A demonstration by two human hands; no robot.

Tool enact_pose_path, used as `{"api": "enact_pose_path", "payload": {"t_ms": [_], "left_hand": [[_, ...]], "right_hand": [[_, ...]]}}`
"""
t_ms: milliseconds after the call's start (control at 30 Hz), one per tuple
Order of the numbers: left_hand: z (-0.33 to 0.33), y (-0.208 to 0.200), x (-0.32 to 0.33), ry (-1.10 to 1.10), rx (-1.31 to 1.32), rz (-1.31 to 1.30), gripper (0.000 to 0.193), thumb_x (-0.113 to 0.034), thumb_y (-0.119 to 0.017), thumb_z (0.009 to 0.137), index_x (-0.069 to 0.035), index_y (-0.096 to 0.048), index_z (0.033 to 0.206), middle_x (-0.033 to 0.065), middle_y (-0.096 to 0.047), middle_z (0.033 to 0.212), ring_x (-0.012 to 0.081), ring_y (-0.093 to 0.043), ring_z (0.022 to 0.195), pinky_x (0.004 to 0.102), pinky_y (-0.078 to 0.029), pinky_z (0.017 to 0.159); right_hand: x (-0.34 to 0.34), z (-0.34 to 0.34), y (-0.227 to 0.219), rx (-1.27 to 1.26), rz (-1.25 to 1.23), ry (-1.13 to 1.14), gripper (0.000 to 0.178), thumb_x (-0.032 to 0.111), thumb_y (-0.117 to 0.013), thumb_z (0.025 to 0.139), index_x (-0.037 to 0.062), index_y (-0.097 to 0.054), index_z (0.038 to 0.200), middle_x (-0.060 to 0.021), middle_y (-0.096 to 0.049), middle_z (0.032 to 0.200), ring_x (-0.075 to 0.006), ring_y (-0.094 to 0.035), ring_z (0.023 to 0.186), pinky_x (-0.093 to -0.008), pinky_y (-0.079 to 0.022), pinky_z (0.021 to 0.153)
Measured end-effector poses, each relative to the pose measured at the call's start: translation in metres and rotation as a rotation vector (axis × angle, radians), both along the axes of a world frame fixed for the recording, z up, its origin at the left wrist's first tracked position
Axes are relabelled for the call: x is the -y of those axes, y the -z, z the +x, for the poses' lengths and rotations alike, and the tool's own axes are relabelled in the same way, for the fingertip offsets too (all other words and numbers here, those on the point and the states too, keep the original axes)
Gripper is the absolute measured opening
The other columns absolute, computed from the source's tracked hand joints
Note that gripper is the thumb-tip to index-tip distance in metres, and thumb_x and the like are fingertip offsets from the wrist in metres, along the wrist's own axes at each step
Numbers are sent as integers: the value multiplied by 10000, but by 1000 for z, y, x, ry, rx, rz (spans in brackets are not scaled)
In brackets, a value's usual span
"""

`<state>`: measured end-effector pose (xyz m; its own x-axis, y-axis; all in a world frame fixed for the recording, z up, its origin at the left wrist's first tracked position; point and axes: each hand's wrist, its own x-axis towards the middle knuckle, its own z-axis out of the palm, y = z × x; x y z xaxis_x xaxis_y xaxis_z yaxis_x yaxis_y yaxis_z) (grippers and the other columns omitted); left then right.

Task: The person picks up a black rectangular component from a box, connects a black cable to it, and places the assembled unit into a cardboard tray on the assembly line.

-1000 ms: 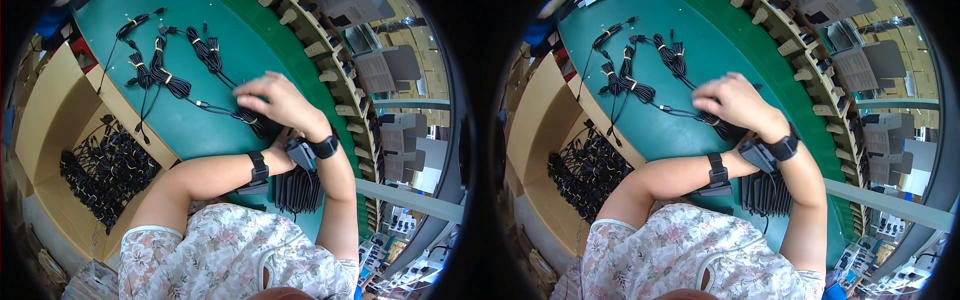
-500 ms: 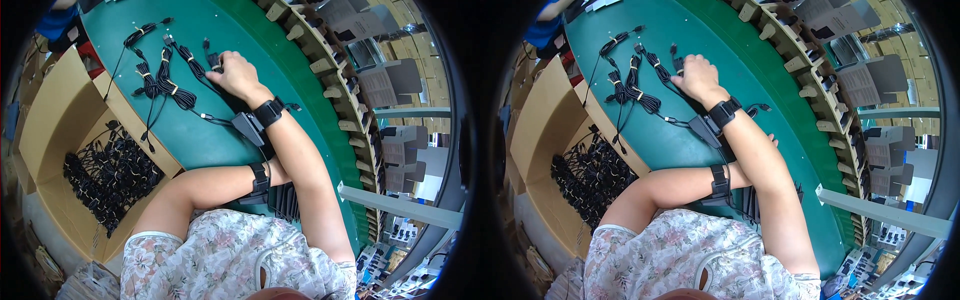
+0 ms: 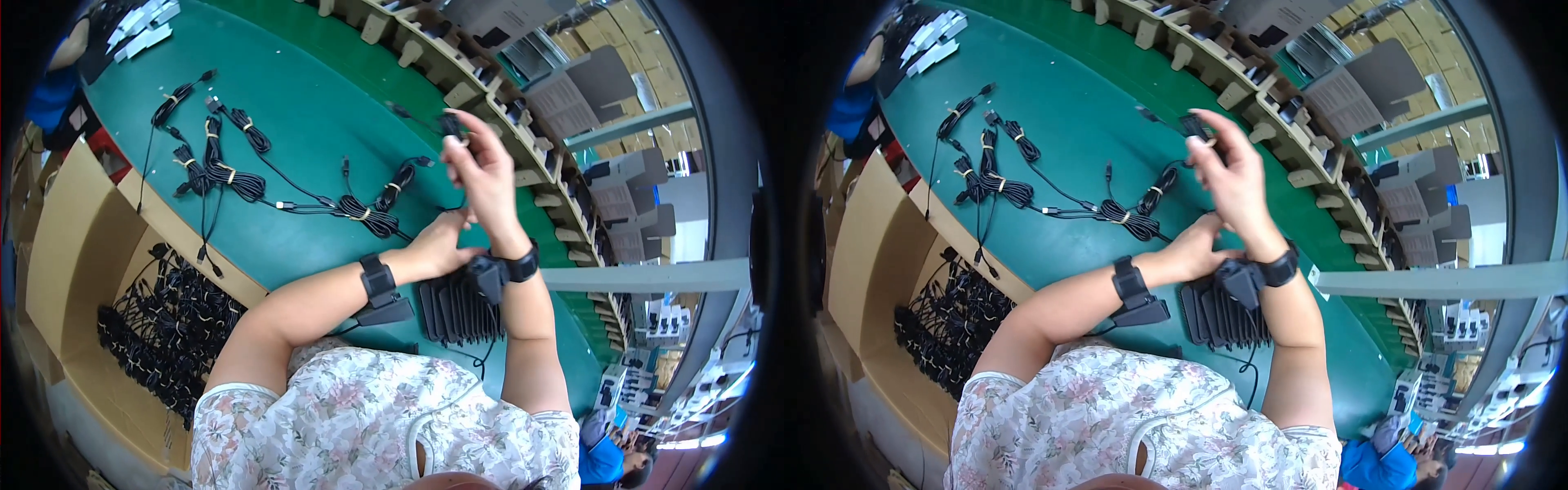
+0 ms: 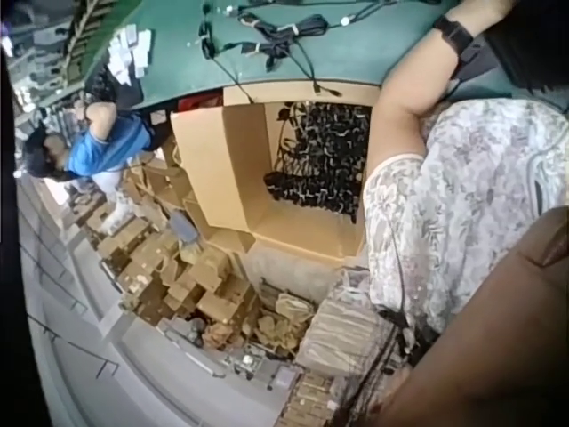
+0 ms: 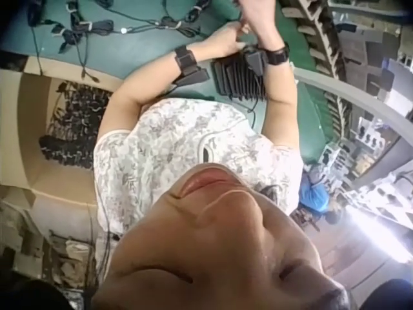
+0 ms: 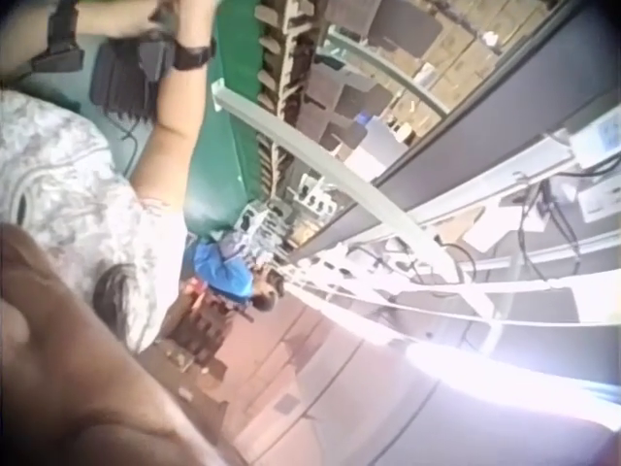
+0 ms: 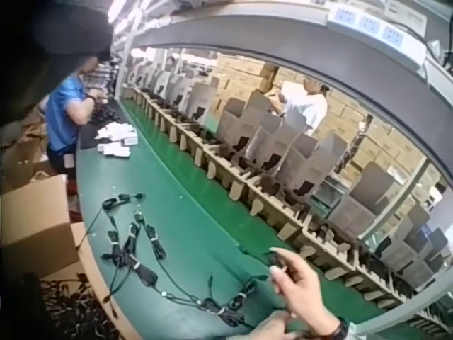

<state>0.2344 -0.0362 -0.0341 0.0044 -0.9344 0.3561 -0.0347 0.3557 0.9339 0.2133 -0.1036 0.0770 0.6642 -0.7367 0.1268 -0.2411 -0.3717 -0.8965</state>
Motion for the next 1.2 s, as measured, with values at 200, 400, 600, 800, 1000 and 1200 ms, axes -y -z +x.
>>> {"api": "enact_pose_path", "payload": {"t_ms": [200,400,600,800,1000,1200], "left_hand": [[30,-18,7,311,-834,381,278,-228,-519,917,-38,-461,1112,66,-550,830,97,-562,651,210,-431,511],[27,-8,9,291,-668,392,193,-141,-544,899,-36,-451,1031,65,-556,788,91,-558,596,194,-405,447],[15,-1,9,201,-637,269,190,-83,-535,892,-20,-444,1046,88,-573,830,135,-596,677,217,-474,540],[18,3,9,169,-642,322,220,-29,-503,880,4,-408,1076,117,-566,868,151,-601,698,238,-490,606],[19,10,11,179,-477,392,228,-71,-496,905,8,-425,1106,105,-582,898,139,-598,724,236,-480,631],[20,13,13,164,-476,414,195,-69,-490,902,-7,-428,1077,82,-570,869,109,-577,664,212,-457,569]], "right_hand": [[18,-87,-2,404,440,132,361,108,-540,899,49,-463,1247,-49,-553,778,-65,-466,598,-198,-383,521],[-5,-107,29,146,201,154,335,89,-541,893,36,-492,1221,-65,-583,891,-72,-497,653,-209,-419,568],[-37,-90,26,-116,1,-6,293,33,-573,844,21,-547,1136,-72,-623,868,-187,-579,665,-286,-486,634],[13,-129,20,-337,-470,279,357,75,-560,866,49,-506,1217,-95,-628,865,-126,-587,708,-251,-469,650],[121,-218,-24,-451,-771,649,319,195,-551,873,43,-555,1153,-121,-640,748,-175,-621,711,-289,-476,662],[191,-252,-38,-1004,-767,808,307,258,-587,825,89,-604,1081,-174,-629,986,-355,-597,906,-408,-477,751]]}}
